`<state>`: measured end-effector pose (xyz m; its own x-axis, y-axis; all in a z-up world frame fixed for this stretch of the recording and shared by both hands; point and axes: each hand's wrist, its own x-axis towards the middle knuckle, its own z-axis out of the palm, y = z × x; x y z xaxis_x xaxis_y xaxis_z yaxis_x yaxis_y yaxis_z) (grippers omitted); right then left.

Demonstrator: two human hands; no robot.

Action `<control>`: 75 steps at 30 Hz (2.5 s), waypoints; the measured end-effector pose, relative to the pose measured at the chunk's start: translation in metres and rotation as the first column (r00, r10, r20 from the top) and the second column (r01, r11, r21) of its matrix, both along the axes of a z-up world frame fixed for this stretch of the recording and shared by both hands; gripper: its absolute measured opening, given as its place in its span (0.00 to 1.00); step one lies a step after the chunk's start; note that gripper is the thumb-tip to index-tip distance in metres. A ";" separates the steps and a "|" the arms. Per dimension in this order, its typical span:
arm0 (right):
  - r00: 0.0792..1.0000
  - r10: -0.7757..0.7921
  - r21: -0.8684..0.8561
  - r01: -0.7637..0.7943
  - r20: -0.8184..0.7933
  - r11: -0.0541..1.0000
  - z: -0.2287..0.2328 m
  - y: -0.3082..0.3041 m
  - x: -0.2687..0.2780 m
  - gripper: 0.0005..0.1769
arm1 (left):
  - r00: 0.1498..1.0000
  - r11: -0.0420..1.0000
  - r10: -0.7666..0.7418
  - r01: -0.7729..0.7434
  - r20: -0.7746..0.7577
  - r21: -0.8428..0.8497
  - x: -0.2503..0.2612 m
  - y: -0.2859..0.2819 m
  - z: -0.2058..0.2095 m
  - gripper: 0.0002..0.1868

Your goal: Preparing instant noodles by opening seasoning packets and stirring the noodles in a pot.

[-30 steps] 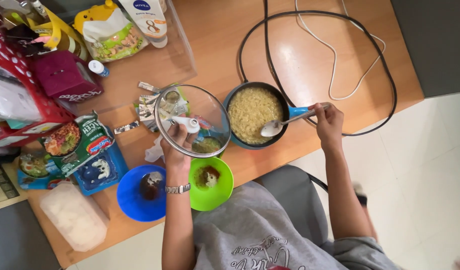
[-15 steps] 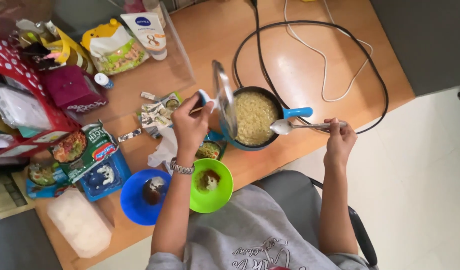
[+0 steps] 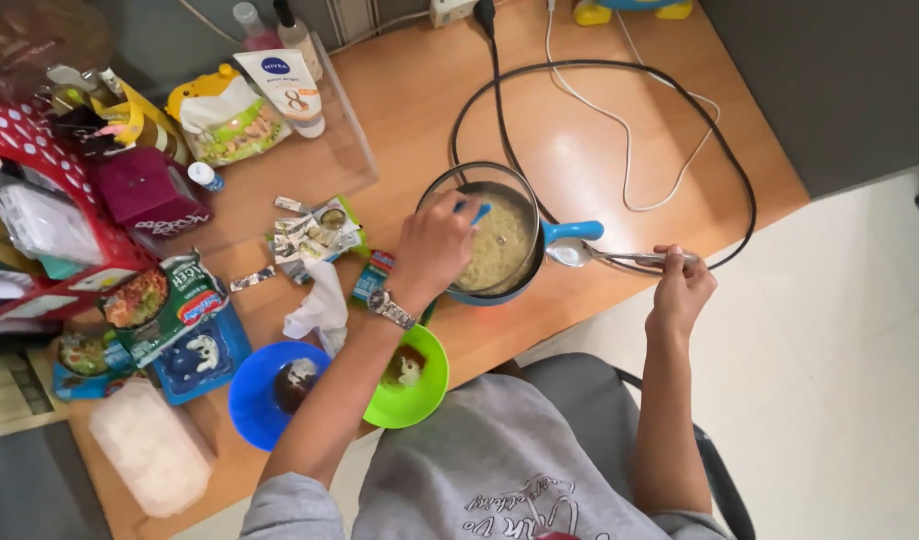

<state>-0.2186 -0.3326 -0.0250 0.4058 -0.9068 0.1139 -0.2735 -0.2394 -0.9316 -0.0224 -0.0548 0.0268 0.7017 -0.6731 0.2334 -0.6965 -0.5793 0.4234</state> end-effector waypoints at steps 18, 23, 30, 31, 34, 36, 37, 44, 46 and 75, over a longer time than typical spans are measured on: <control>0.987 0.157 0.055 -0.159 0.040 0.986 0.018 -0.080 0.027 0.11 | 0.933 0.988 -0.022 -0.035 0.359 0.151 -0.033 -0.055 -0.060 0.06; 0.972 0.236 0.081 -0.237 0.018 0.968 0.019 -0.087 0.042 0.11 | 0.930 0.987 0.054 -0.104 0.362 0.119 -0.044 -0.067 -0.076 0.06; 0.943 0.326 0.116 -0.332 0.063 0.936 0.026 -0.084 0.061 0.11 | 0.934 0.985 0.103 -0.143 0.342 0.095 -0.040 -0.071 -0.089 0.04; 0.940 0.336 0.116 -0.342 0.064 0.933 0.026 -0.083 0.063 0.11 | 0.933 0.984 0.112 -0.153 0.342 0.095 -0.041 -0.070 -0.089 0.04; 0.937 0.342 0.121 -0.349 0.073 0.929 0.025 -0.084 0.068 0.11 | 0.941 0.989 0.098 -0.128 0.324 0.072 -0.040 -0.068 -0.085 0.03; 0.926 0.371 0.119 -0.377 0.072 0.918 0.021 -0.086 0.071 0.11 | 0.973 0.997 0.067 -0.076 0.221 0.034 -0.039 -0.064 -0.080 0.02; 0.924 0.377 0.119 -0.383 0.069 0.916 0.022 -0.085 0.070 0.11 | 0.973 0.996 0.074 -0.083 0.219 0.033 -0.039 -0.065 -0.089 0.02; 0.850 0.525 0.059 -0.527 0.045 0.848 0.032 -0.066 0.091 0.12 | 0.953 0.958 0.277 -0.265 0.124 -0.109 -0.063 -0.042 -0.058 0.30; 0.819 0.572 0.060 -0.574 0.051 0.817 0.049 -0.043 0.095 0.12 | 0.907 0.913 0.398 -0.377 0.135 -0.155 -0.078 -0.027 -0.059 0.31; 0.246 0.962 0.018 -0.969 0.115 0.246 0.061 0.406 0.074 0.13 | 0.208 -0.409 0.548 -0.778 -0.810 -0.477 -0.310 0.295 -0.092 0.12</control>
